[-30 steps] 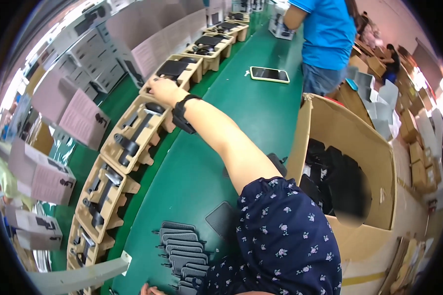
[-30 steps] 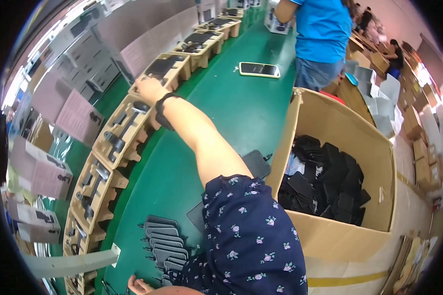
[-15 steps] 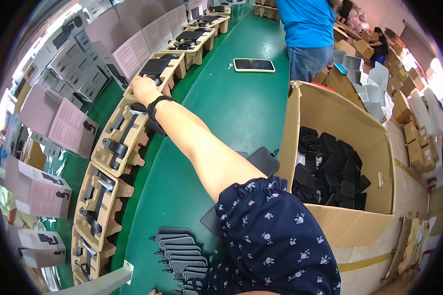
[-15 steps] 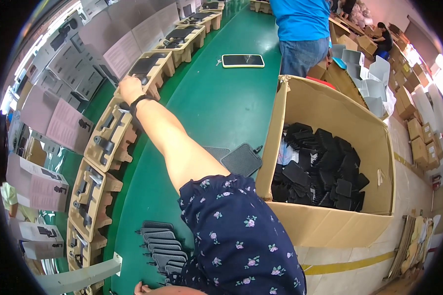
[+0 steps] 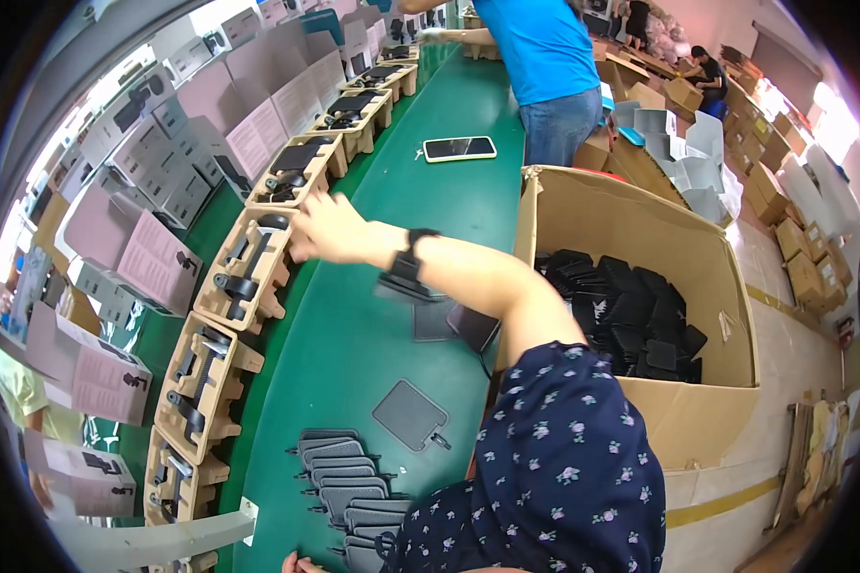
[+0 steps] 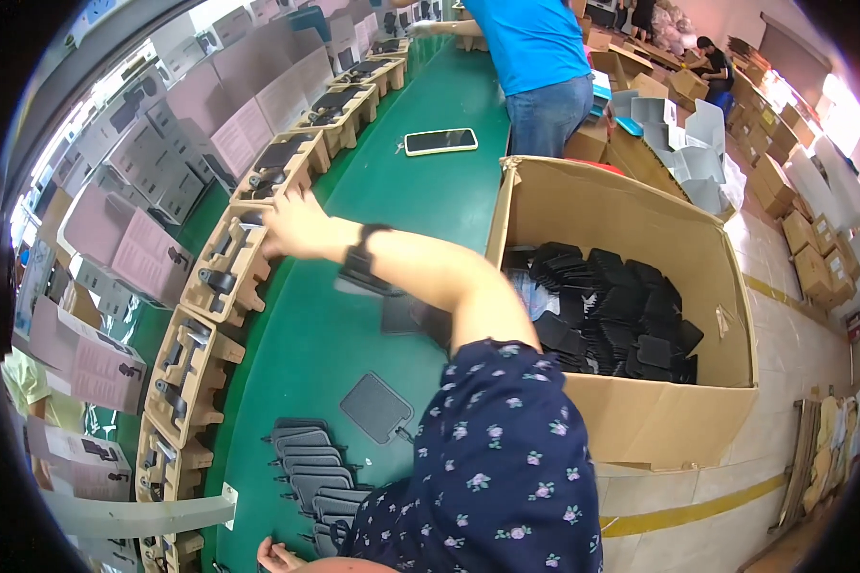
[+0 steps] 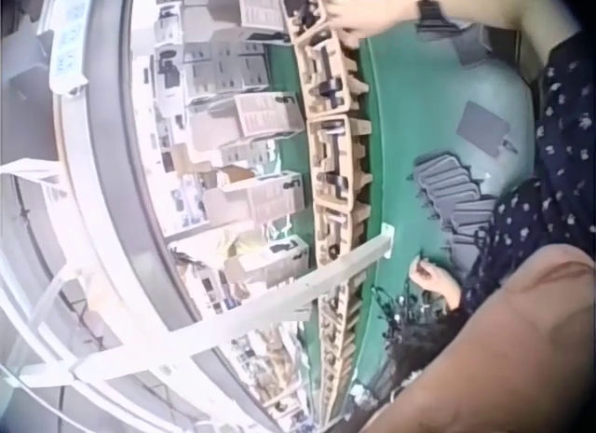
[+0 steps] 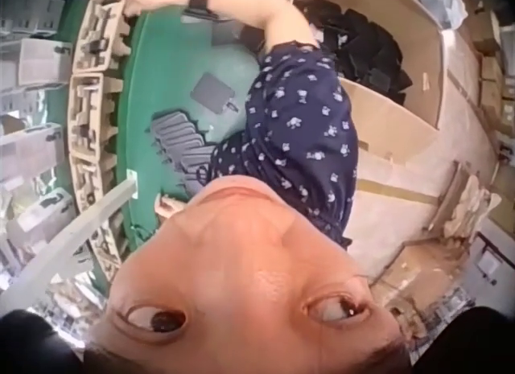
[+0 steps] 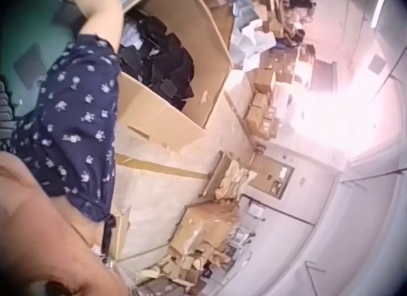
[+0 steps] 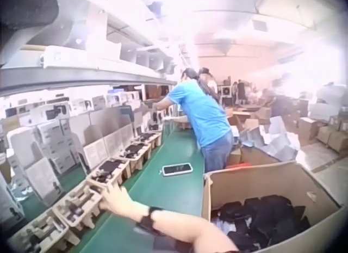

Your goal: The person picks up a cable and a pop filter, then presses the cable into the filter by hand. They place the assembled unit into a cardboard tray and repeat the process several times.

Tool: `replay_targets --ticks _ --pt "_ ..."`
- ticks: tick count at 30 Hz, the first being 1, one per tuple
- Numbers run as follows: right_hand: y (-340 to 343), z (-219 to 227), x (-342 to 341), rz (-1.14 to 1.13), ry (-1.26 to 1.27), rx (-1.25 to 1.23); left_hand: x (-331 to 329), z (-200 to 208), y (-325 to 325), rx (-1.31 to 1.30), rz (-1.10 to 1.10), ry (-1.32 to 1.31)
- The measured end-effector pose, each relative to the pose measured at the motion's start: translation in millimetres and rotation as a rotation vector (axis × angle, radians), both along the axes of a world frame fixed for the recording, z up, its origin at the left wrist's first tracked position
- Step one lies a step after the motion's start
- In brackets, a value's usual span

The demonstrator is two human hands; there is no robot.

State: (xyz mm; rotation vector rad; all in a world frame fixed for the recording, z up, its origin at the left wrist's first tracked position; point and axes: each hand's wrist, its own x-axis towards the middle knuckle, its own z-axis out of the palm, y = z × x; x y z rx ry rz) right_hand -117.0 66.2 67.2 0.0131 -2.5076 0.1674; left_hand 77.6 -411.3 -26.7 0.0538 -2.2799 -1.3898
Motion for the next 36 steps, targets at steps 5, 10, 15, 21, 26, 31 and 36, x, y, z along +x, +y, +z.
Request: replay_targets --ticks 5,10,15,21,26,31,36 --pt "-38 7 107 0.190 -0.985 0.003 -1 -4 -11 0.010 -0.020 -0.016" --pt "-76 -31 141 0.221 -1.012 0.218 4 14 -7 -0.030 0.020 -0.128" --pt "-87 -40 128 0.287 -0.900 -0.040 -3 -18 -44 0.034 -0.042 -0.140" --pt "-104 -43 126 0.200 -0.777 0.078 7 -5 -41 0.211 -0.066 -0.176" --pt "-84 -27 108 0.148 -0.692 0.082 -1 -14 -44 0.304 -0.086 -0.146" --pt "-84 -8 108 0.126 -0.633 0.068 -7 -11 -48 0.323 -0.082 -0.144" --pt "-139 -12 127 0.145 -0.965 0.104 -9 -14 -53 0.317 -0.119 -0.148"
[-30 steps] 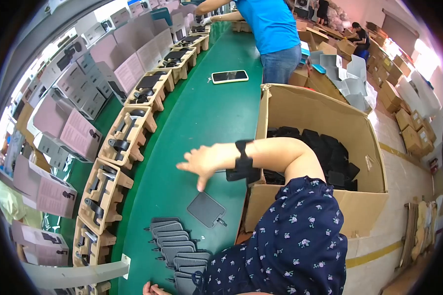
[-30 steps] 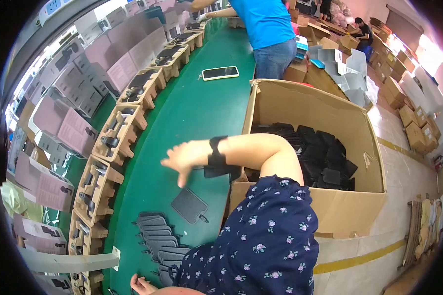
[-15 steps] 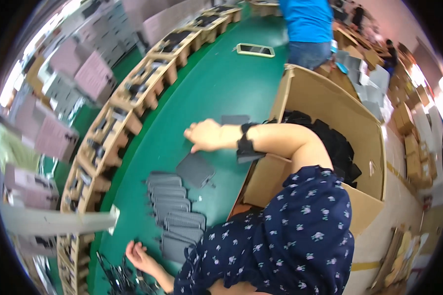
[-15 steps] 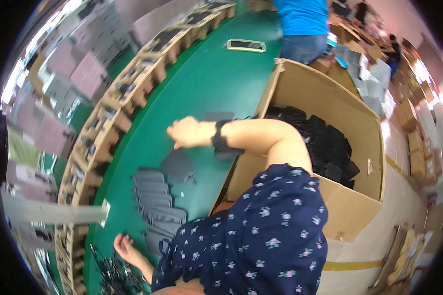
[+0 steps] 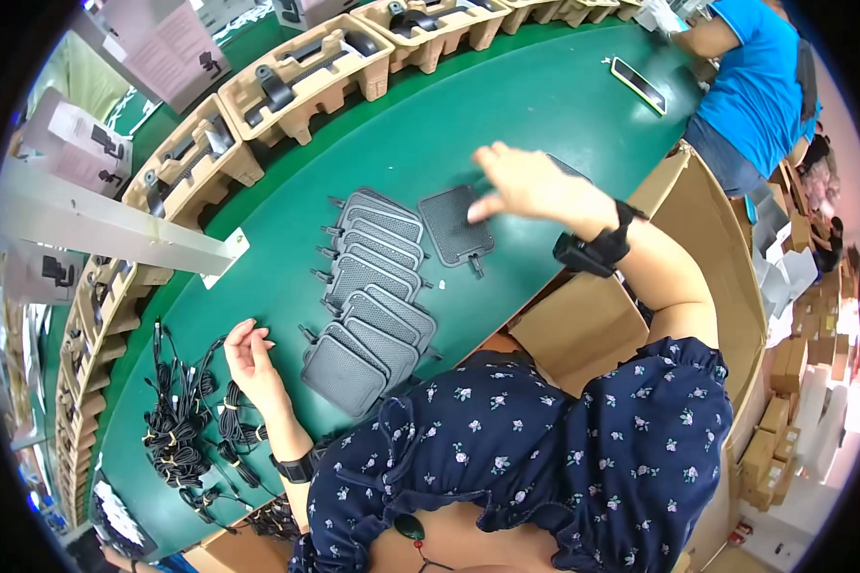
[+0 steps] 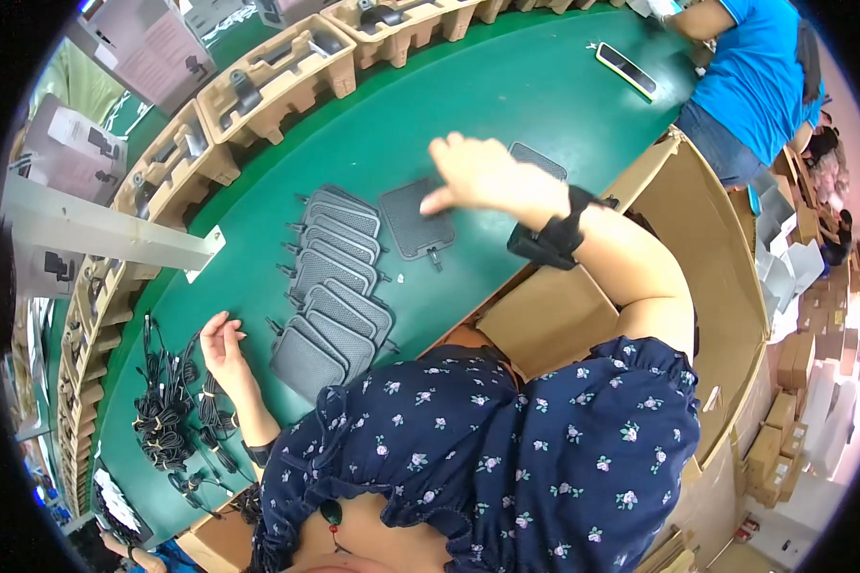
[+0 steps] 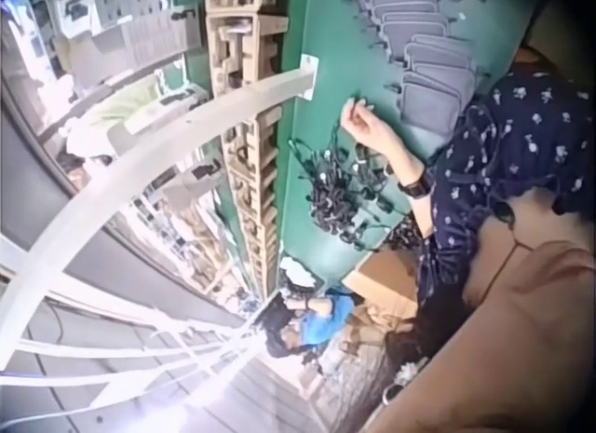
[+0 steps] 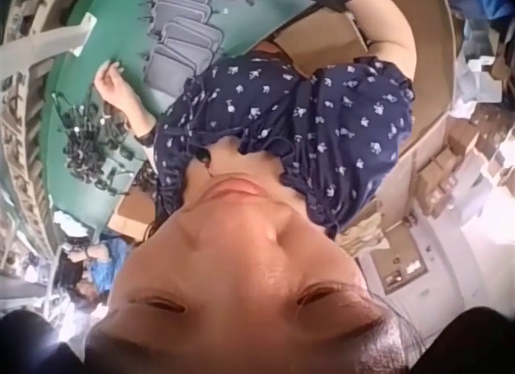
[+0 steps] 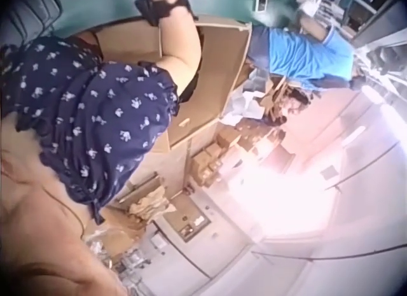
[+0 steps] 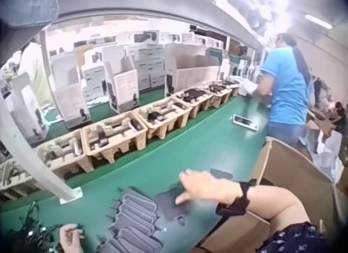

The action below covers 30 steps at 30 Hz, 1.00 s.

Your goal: The person picks up a cable and a pop filter, then presses the cable into the filter by hand. They place the assembled unit into a cardboard tray and repeat the process several times.

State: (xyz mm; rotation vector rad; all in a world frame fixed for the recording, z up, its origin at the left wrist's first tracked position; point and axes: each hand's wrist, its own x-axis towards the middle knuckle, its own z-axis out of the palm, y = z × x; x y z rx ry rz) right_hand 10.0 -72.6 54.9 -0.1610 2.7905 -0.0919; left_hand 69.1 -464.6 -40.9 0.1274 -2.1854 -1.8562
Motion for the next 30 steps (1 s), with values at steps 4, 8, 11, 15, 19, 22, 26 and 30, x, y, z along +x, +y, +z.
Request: replay_targets --ticks 4,8,11,15,19,22,26,30 --pt "-43 -19 31 0.151 0.101 0.043 3 1 -2 0.024 -0.008 -0.002" --pt "-55 -42 45 0.323 0.253 0.203 2 -2 -2 0.023 -0.024 0.003" --pt "-53 -35 42 0.315 0.212 0.117 5 -5 -6 0.050 -0.002 -0.002" --pt "-23 -32 22 0.273 0.298 -0.133 2 -13 -12 0.043 -0.005 0.002" --pt "4 0 -36 -0.060 0.389 -0.195 2 -16 -13 0.018 0.019 0.062" --pt "35 20 -93 -0.061 0.858 -0.217 2 -21 -15 0.024 0.049 0.098" --pt "98 24 -188 -0.206 1.117 -0.643 1 -20 -14 -0.051 0.066 0.102" --pt "118 19 -240 -0.421 1.009 -0.686 5 -13 -10 -0.097 0.108 0.112"
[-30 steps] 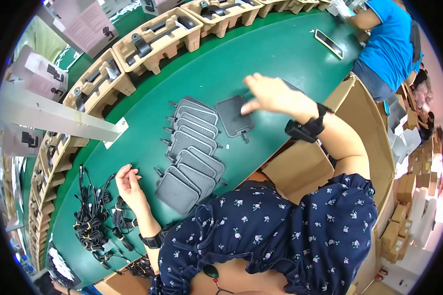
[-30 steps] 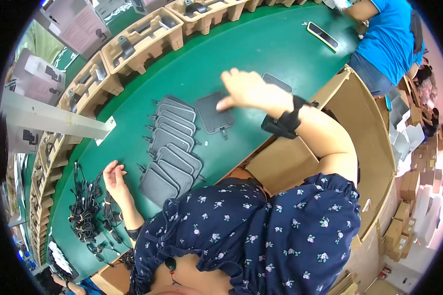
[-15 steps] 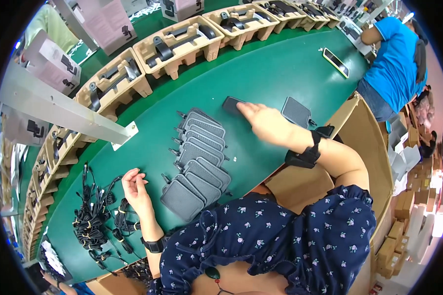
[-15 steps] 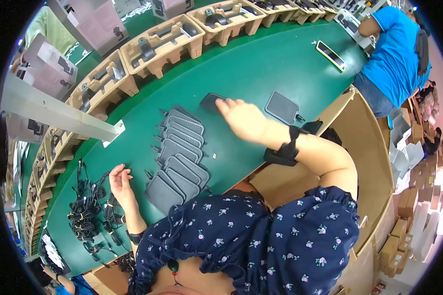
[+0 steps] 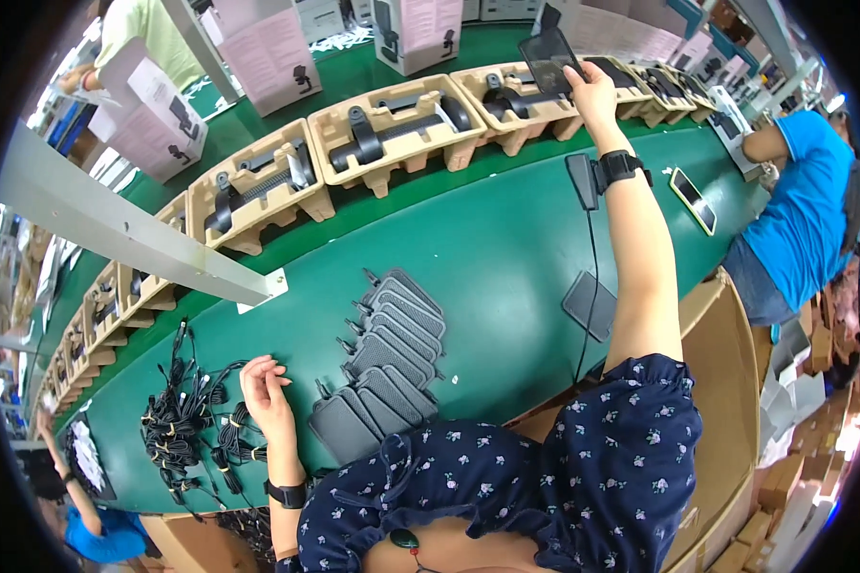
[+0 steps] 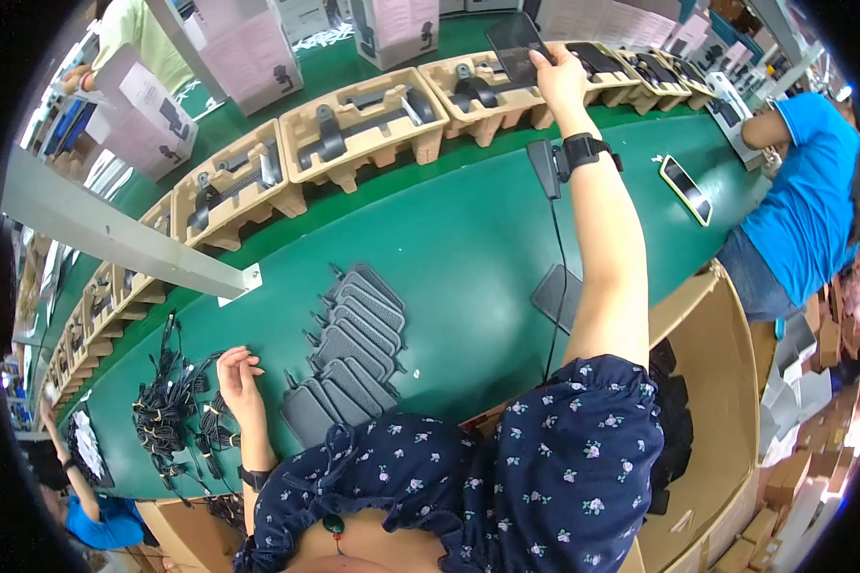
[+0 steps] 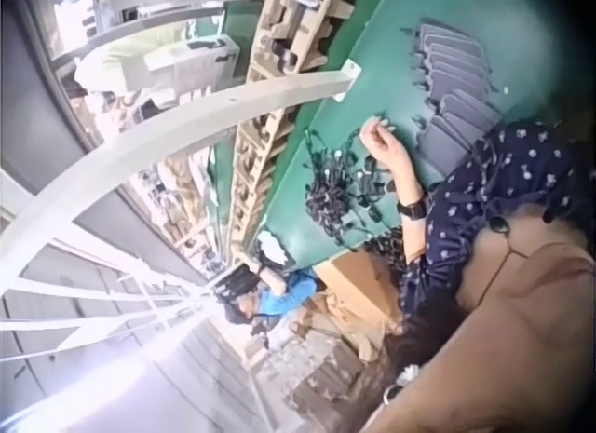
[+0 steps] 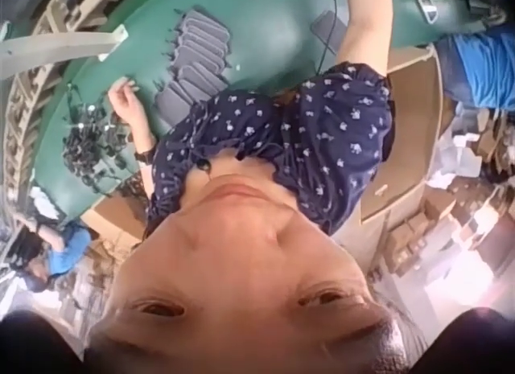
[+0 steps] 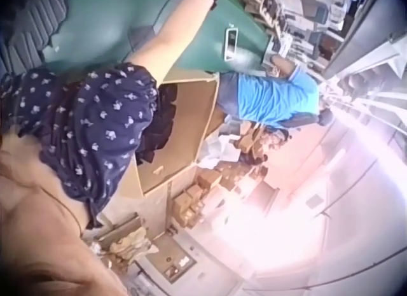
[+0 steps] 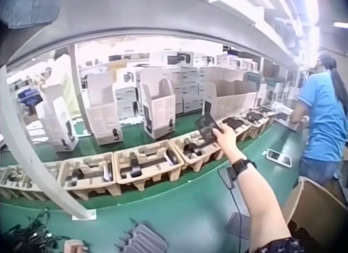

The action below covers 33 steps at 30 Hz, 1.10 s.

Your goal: The person picks up a cable and a pop filter, then presses the cable into the filter by hand. They place the assembled unit into a cardboard tray and repeat the process several times.

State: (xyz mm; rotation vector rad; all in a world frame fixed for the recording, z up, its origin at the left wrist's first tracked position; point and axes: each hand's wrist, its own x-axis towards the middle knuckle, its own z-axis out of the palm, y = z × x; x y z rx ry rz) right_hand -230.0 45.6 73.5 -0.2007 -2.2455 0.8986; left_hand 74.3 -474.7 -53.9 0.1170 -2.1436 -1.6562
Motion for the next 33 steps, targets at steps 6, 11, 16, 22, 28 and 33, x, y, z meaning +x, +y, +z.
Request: replay_targets --ticks 6,11,16,22,28,33 --pt "24 -27 -50 -0.062 -0.216 0.192 24 25 -10 -0.519 0.156 -0.003" --pt "50 -31 -59 0.145 -0.301 0.030 31 48 -31 -0.741 0.310 0.020" --pt "42 -22 -31 0.099 -0.265 0.081 17 60 -46 -0.757 0.440 0.070" --pt "30 -31 -20 0.141 -0.101 -0.200 6 73 -90 -0.909 0.564 0.034" --pt "25 -33 -32 -0.407 -0.423 0.668 23 86 -122 -1.064 0.717 0.016" --pt "-18 -23 -3 -0.402 -0.139 0.773 63 90 -166 -1.135 0.809 -0.072"
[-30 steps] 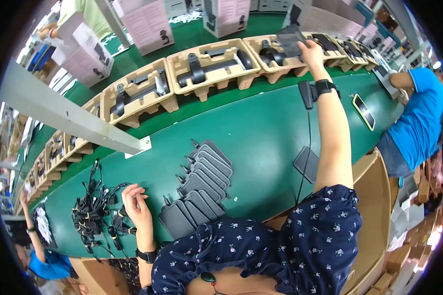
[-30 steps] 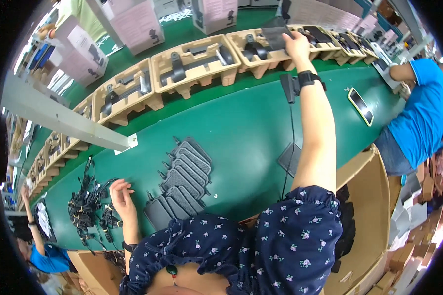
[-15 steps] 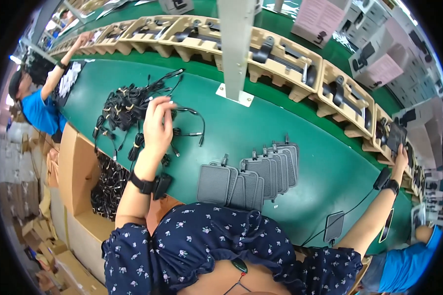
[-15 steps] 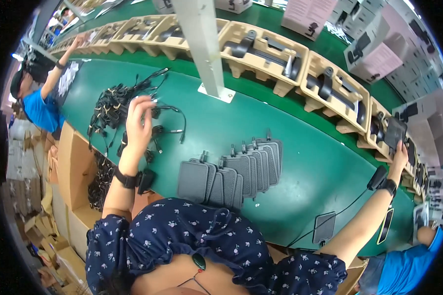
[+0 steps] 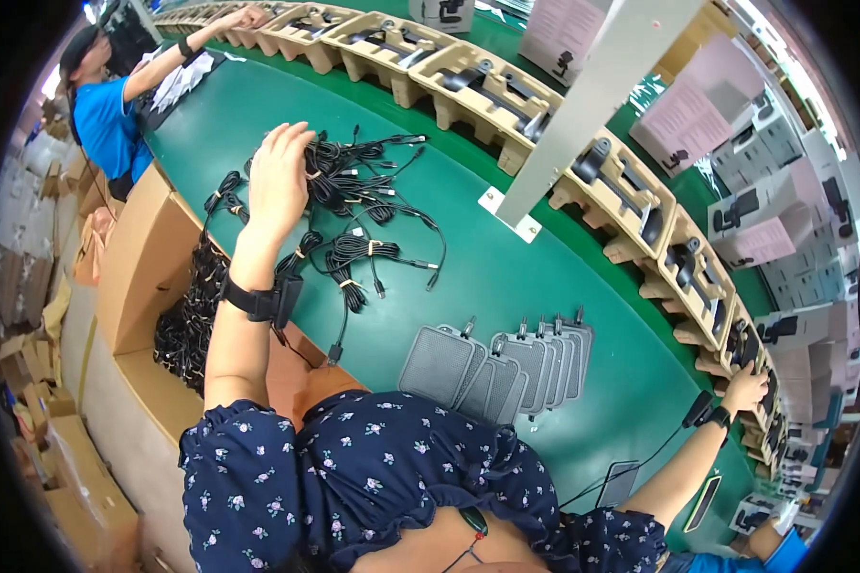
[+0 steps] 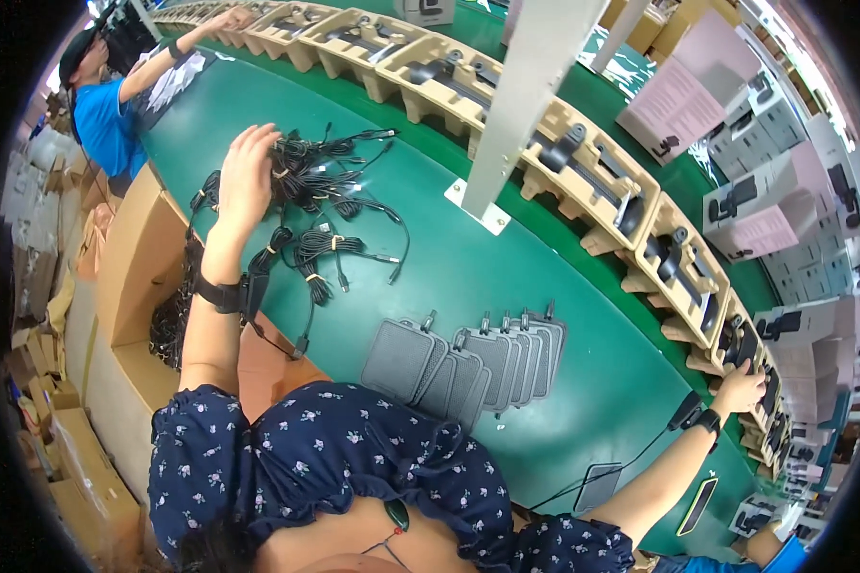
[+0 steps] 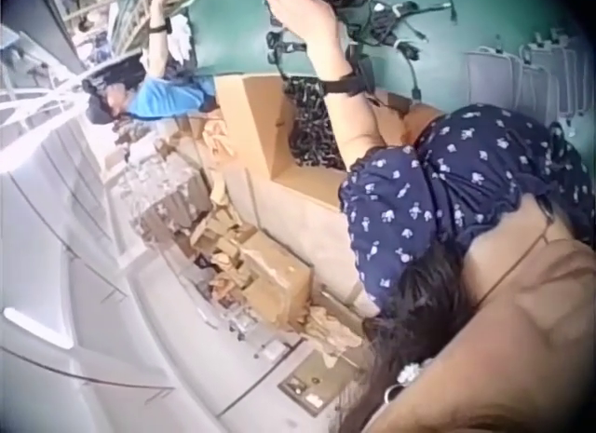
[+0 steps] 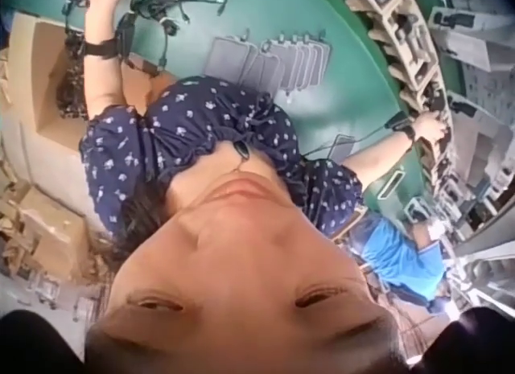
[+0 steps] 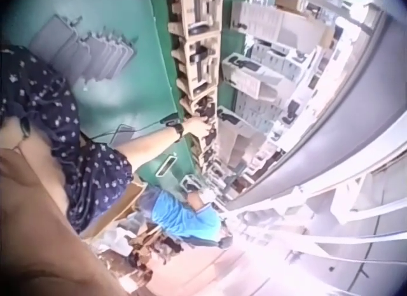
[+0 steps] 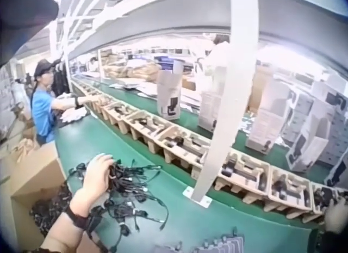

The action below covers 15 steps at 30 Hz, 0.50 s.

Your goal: The person picks up a cable and a pop filter, then presses the cable into the filter by hand. They place the assembled unit into a cardboard tray and repeat the process several times.

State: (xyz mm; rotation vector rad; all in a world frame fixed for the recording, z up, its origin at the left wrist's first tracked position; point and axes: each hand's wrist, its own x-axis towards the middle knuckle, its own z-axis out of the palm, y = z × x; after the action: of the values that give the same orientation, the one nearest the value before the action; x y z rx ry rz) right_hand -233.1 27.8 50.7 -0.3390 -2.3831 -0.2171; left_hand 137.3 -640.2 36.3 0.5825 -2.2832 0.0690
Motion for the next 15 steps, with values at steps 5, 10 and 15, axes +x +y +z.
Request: replay_targets --ticks 5,10,15 --pt "-78 8 29 0.414 0.415 -0.143 22 -7 -7 0.030 -0.014 -0.347" --pt "-171 31 76 1.046 0.003 -0.613 12 14 5 -0.107 -0.152 -0.133" --pt "-335 82 202 1.624 -0.333 -0.193 -13 38 82 0.201 -0.592 0.114"
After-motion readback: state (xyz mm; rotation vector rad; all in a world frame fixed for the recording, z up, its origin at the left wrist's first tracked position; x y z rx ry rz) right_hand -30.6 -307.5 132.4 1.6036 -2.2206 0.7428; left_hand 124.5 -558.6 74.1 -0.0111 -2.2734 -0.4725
